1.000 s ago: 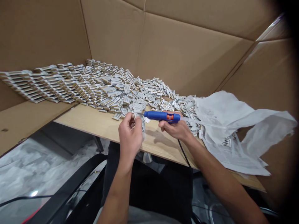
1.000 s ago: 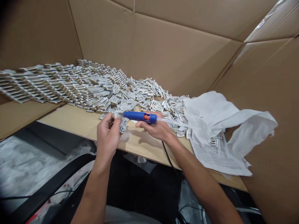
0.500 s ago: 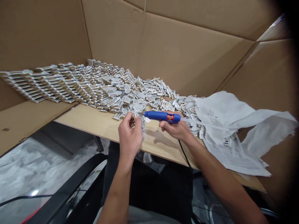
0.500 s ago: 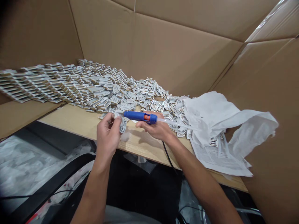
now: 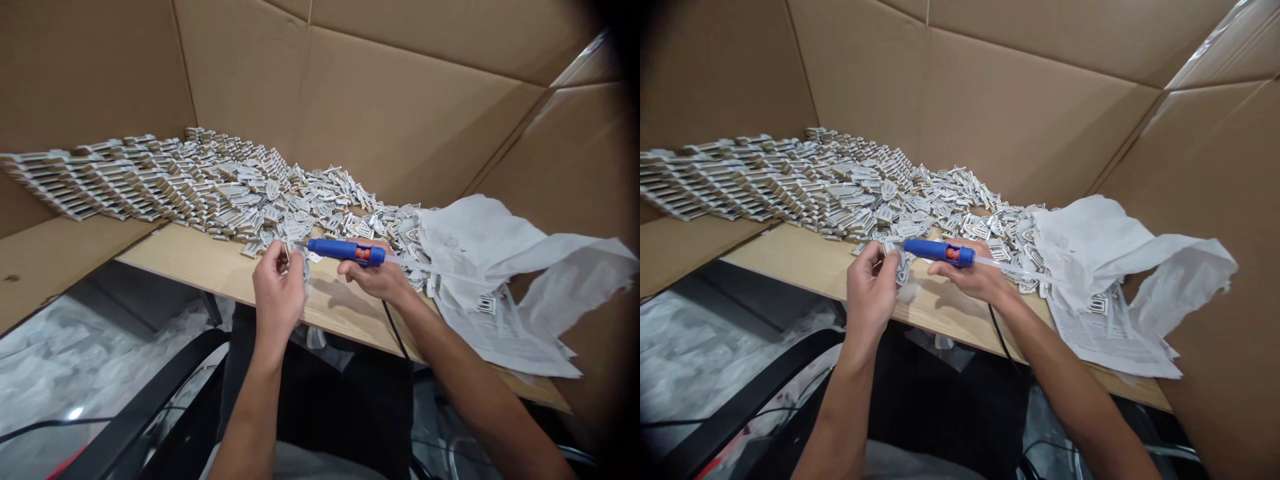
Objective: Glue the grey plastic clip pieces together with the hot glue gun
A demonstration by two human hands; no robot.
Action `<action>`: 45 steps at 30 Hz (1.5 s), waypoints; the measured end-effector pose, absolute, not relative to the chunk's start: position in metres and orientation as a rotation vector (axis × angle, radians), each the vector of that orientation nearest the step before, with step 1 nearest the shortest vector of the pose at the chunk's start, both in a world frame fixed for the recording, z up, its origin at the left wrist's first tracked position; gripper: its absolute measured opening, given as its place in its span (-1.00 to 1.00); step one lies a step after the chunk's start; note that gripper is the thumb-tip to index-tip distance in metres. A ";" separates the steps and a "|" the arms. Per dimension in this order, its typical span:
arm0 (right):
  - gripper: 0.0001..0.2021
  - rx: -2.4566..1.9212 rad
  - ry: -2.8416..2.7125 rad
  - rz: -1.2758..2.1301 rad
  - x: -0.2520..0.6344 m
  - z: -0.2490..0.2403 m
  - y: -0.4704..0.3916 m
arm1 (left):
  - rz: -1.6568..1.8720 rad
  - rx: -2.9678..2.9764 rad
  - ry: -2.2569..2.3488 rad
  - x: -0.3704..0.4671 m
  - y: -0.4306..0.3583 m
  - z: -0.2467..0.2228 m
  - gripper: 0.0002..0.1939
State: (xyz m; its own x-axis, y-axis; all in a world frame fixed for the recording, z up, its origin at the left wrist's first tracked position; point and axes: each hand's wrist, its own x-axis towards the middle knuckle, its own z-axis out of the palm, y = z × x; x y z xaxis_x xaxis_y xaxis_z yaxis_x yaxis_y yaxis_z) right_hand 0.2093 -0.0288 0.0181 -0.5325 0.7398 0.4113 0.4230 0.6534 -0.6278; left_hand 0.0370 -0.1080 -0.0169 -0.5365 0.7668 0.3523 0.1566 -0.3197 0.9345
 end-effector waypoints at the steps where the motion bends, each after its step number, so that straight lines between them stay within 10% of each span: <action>1: -0.46 -0.883 -2.201 0.610 0.209 0.019 -0.029 | 1.912 1.188 1.498 0.037 -0.108 -0.017 -0.64; 31: -0.57 -0.766 -2.111 -0.163 0.205 0.007 -0.046 | 1.921 1.226 1.545 0.033 -0.097 -0.029 -0.62; 45: -0.63 -0.710 -1.896 1.098 0.200 0.013 -0.029 | 1.915 0.743 0.943 0.041 -0.097 -0.014 -0.79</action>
